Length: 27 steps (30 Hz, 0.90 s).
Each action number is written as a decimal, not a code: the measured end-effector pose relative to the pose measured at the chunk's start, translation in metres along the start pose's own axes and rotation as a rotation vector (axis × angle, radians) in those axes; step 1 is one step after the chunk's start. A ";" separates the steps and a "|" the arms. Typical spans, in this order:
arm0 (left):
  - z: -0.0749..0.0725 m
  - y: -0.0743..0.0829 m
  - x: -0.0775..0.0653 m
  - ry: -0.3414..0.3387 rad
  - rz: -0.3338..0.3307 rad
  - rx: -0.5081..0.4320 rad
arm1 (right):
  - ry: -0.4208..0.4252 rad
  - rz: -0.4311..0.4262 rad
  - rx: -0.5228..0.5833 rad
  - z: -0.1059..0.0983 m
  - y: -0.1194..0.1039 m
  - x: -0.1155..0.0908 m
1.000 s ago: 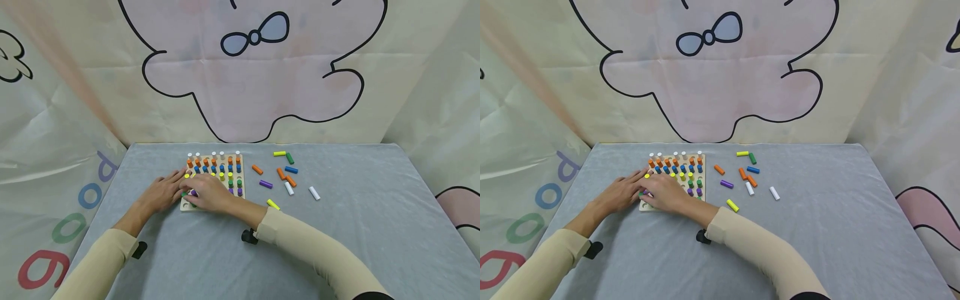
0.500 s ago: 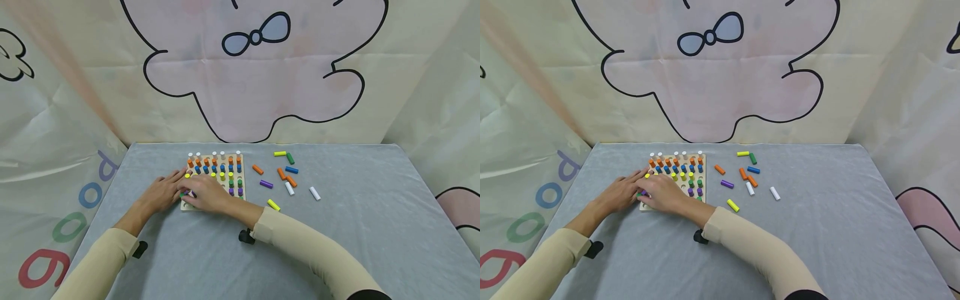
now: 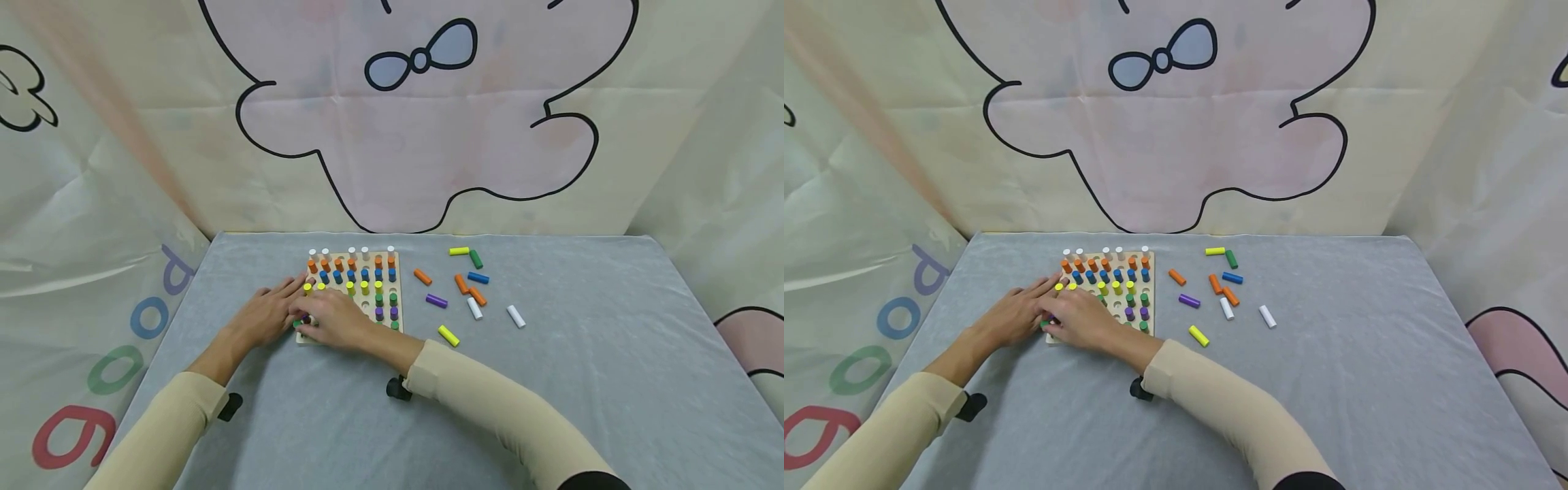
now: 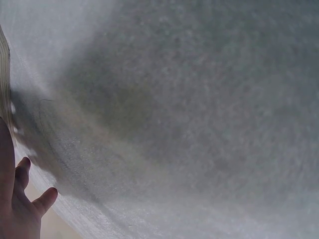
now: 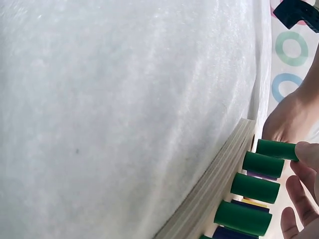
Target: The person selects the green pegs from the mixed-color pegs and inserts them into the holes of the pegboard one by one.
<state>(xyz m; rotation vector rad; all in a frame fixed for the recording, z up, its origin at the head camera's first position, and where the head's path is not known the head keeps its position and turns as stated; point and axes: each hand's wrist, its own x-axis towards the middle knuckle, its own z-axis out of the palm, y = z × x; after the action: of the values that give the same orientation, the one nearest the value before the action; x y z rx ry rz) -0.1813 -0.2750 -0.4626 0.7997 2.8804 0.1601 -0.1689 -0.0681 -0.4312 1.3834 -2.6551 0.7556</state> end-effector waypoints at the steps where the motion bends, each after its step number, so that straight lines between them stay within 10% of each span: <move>1: 0.000 0.000 0.000 0.002 0.005 0.003 | 0.000 -0.001 -0.006 0.001 0.000 0.000; 27: 0.001 -0.001 0.001 0.010 0.025 0.049 | 0.003 -0.046 -0.050 0.005 0.005 -0.002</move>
<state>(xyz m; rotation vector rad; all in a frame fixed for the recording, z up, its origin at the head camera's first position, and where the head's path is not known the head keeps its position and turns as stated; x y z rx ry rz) -0.1827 -0.2749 -0.4644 0.8468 2.8951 0.0976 -0.1705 -0.0662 -0.4381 1.4247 -2.6115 0.6816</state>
